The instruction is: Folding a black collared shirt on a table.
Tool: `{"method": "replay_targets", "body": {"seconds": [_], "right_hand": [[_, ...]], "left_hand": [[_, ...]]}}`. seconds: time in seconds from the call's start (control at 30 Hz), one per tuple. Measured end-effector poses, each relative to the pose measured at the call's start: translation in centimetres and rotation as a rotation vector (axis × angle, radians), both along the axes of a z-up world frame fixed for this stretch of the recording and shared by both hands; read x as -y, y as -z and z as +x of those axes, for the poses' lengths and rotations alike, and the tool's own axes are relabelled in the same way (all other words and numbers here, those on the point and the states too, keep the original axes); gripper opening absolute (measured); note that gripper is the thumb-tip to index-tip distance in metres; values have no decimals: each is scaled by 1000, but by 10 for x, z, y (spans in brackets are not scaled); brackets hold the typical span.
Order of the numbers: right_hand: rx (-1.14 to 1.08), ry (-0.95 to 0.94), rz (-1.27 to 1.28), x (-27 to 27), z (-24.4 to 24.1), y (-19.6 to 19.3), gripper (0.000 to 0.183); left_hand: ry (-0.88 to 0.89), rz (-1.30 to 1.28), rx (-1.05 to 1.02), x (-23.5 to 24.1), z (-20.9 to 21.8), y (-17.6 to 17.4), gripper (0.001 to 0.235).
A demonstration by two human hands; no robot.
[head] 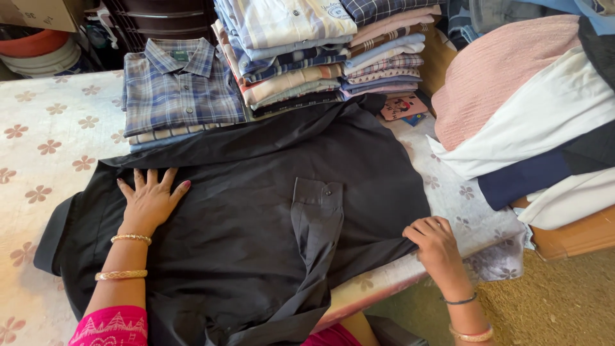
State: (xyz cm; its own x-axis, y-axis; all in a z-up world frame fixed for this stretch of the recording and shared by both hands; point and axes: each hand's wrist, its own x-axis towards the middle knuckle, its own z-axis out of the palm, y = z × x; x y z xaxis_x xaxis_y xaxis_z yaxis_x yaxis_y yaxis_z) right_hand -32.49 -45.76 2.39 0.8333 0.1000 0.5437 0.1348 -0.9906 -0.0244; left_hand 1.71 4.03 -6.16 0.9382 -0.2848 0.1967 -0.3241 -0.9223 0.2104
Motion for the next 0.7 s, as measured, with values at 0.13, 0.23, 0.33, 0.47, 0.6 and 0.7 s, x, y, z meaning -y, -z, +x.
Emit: {"method": "replay_targets", "body": {"seconds": [0.13, 0.23, 0.33, 0.47, 0.6, 0.7], "right_hand": [[-267, 115, 22, 17, -3, 0, 33], [-422, 227, -30, 23, -23, -24, 38], [-529, 407, -153, 25, -45, -32, 44], [-417, 408, -123, -6, -23, -43, 36], [-227, -6, 21, 14, 6, 15, 52], [-238, -31, 25, 48, 8, 44, 60]], "left_hand": [[2, 1, 10, -2, 1, 6, 72], [-3, -11, -2, 1, -3, -2, 72], [8, -20, 14, 2, -2, -3, 72], [-9, -6, 13, 2, -7, -5, 72], [-29, 17, -33, -13, -15, -14, 71], [-67, -11, -11, -47, -9, -8, 73]]}}
